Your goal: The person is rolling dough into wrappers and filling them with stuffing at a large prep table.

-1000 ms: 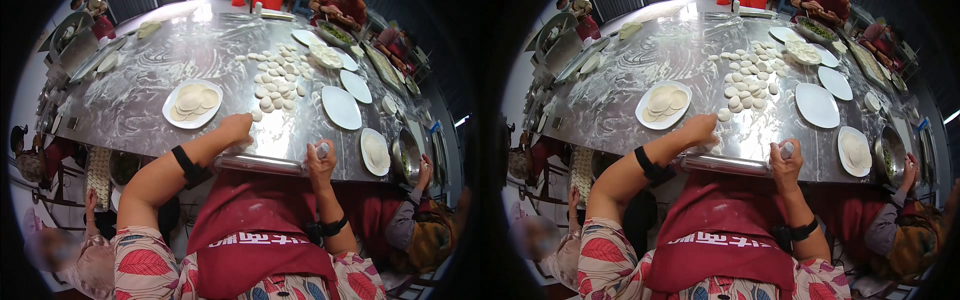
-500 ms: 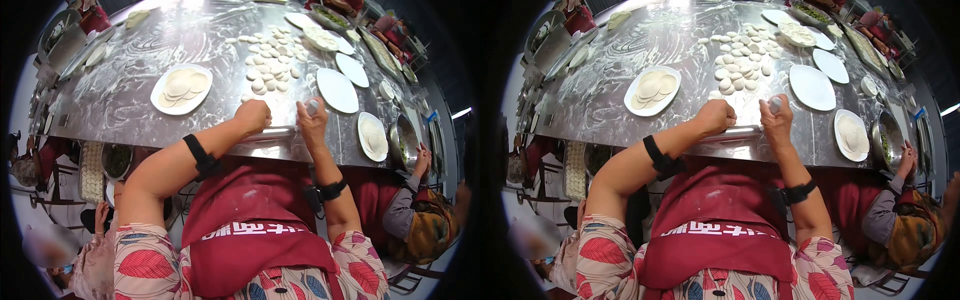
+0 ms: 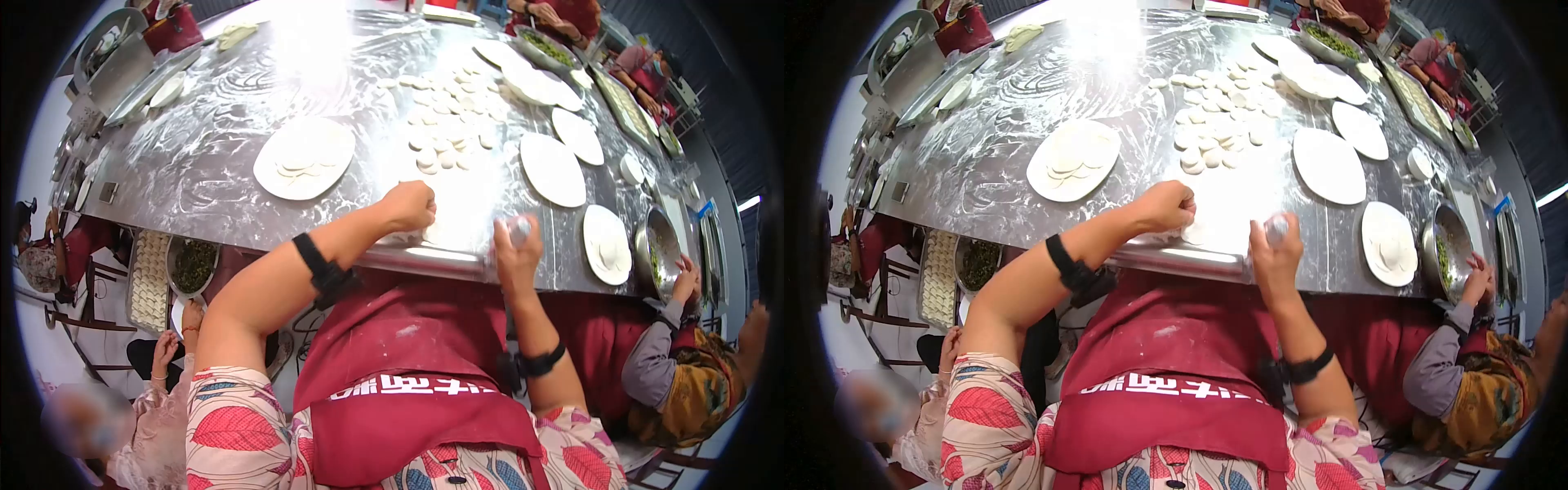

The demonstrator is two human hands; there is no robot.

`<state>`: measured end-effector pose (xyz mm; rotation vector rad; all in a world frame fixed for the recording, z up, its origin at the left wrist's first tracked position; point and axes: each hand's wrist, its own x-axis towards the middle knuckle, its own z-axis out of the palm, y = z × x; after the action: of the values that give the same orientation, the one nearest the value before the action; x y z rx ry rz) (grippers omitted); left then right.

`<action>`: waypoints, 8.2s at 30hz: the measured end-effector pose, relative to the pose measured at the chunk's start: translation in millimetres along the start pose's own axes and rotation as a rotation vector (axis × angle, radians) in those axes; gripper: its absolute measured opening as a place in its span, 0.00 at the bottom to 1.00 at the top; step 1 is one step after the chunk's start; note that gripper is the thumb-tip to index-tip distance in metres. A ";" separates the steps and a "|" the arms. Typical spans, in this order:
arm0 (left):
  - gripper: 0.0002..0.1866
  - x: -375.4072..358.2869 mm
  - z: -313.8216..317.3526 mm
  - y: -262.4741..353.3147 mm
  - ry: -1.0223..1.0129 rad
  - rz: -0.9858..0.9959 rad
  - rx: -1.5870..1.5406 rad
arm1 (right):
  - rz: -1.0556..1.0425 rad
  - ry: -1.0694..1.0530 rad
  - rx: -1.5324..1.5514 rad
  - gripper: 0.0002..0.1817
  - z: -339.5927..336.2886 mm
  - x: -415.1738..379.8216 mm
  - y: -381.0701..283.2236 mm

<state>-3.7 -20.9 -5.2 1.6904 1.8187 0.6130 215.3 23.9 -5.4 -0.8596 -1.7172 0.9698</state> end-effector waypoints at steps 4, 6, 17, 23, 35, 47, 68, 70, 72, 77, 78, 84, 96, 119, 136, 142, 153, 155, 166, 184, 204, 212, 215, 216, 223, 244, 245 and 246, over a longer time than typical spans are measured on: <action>0.06 -3.2 2.8 7.6 -0.043 -0.010 0.009 | -0.017 0.010 -0.046 0.11 13.5 29.0 6.8; 0.06 5.7 4.1 14.5 0.065 0.003 0.070 | -0.054 0.027 -0.069 0.12 34.0 57.3 20.4; 0.09 4.8 -3.3 -4.1 -0.089 0.057 0.002 | -0.107 -0.023 -0.087 0.12 21.5 46.7 8.3; 0.09 4.8 -4.2 -2.2 -0.090 0.106 0.017 | -0.163 0.006 -0.154 0.14 19.3 46.1 22.8; 0.10 8.1 -6.4 9.6 -0.064 -0.014 0.002 | -0.161 -0.008 -0.241 0.15 29.6 60.0 7.7; 0.11 16.5 0.2 10.8 -0.005 -0.073 0.016 | -0.163 0.014 -0.259 0.17 39.0 69.4 14.3; 0.10 -9.0 -0.1 5.6 -0.128 0.018 -0.049 | 0.009 -0.006 -0.055 0.14 2.7 6.2 7.4; 0.10 -3.7 2.4 8.8 -0.045 0.021 0.027 | -0.154 0.043 -0.216 0.14 18.3 39.4 17.8; 0.11 4.2 3.3 12.6 0.038 0.012 0.094 | -0.097 0.014 -0.176 0.16 35.2 62.8 16.6; 0.10 3.9 -0.8 16.6 -0.070 -0.016 -0.014 | -0.076 0.026 -0.182 0.15 12.9 31.6 18.8; 0.09 3.7 1.1 10.9 -0.046 0.010 -0.013 | -0.047 0.003 -0.151 0.14 2.3 15.2 6.1; 0.10 -4.6 -6.4 8.8 -0.089 0.034 -0.021 | -0.111 0.034 -0.198 0.14 15.4 33.6 8.6; 0.06 -13.6 13.6 -6.5 0.136 0.022 -0.111 | 0.029 0.019 0.013 0.10 -1.8 -10.3 -5.7; 0.16 29.8 -54.5 -30.9 0.130 -0.256 0.240 | -0.009 -0.017 0.061 0.10 -6.5 -6.5 -2.0; 0.09 12.0 10.9 15.1 0.026 -0.054 -0.024 | 0.027 -0.110 0.182 0.07 15.0 44.5 -2.4; 0.08 0.9 3.4 -1.0 0.121 -0.165 -0.061 | 0.013 -0.035 0.070 0.07 7.9 27.9 4.7; 0.05 -5.7 8.7 -5.4 0.101 -0.252 -0.343 | 0.010 -0.010 0.015 0.08 8.7 27.8 4.8; 0.06 -9.3 13.2 2.6 0.046 -0.210 -0.216 | 0.060 0.020 0.013 0.08 12.7 29.9 5.0; 0.08 3.4 7.9 -4.0 0.073 -0.185 -0.228 | 0.068 0.000 0.057 0.09 -1.8 1.5 4.1; 0.09 12.7 -2.0 4.3 -0.034 0.044 0.073 | -0.113 0.016 -0.149 0.12 37.2 69.0 24.0; 0.10 0.9 -3.5 2.9 -0.159 0.016 -0.166 | 0.013 -0.034 0.018 0.10 -7.1 -2.2 5.9; 0.11 13.9 -1.1 16.1 -0.133 0.005 0.000 | -0.125 0.019 -0.185 0.13 30.5 64.1 27.5; 0.11 6.1 1.1 5.1 -0.118 0.080 0.054 | -0.051 -0.033 -0.103 0.10 -0.5 16.0 16.8; 0.12 2.7 0.6 4.6 -0.083 0.041 0.001 | -0.003 -0.038 -0.042 0.10 -5.3 2.9 8.8; 0.11 12.5 5.7 12.2 -0.040 -0.025 0.073 | -0.133 0.030 -0.165 0.12 35.4 64.3 25.2; 0.11 0.5 5.8 9.9 -0.041 0.014 0.018 | 0.078 -0.022 -0.026 0.10 -8.9 -12.4 -6.4; 0.11 -2.0 4.2 9.5 -0.068 0.019 0.005 | 0.034 -0.010 -0.054 0.11 -6.0 -7.8 -2.3; 0.10 -5.3 3.9 11.4 -0.102 0.025 -0.005 | -0.004 0.007 -0.080 0.11 -0.2 3.9 5.2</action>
<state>7.5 -25.3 0.3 1.7123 1.7255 0.5310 214.9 29.7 -8.5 -0.9097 -1.7607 0.8991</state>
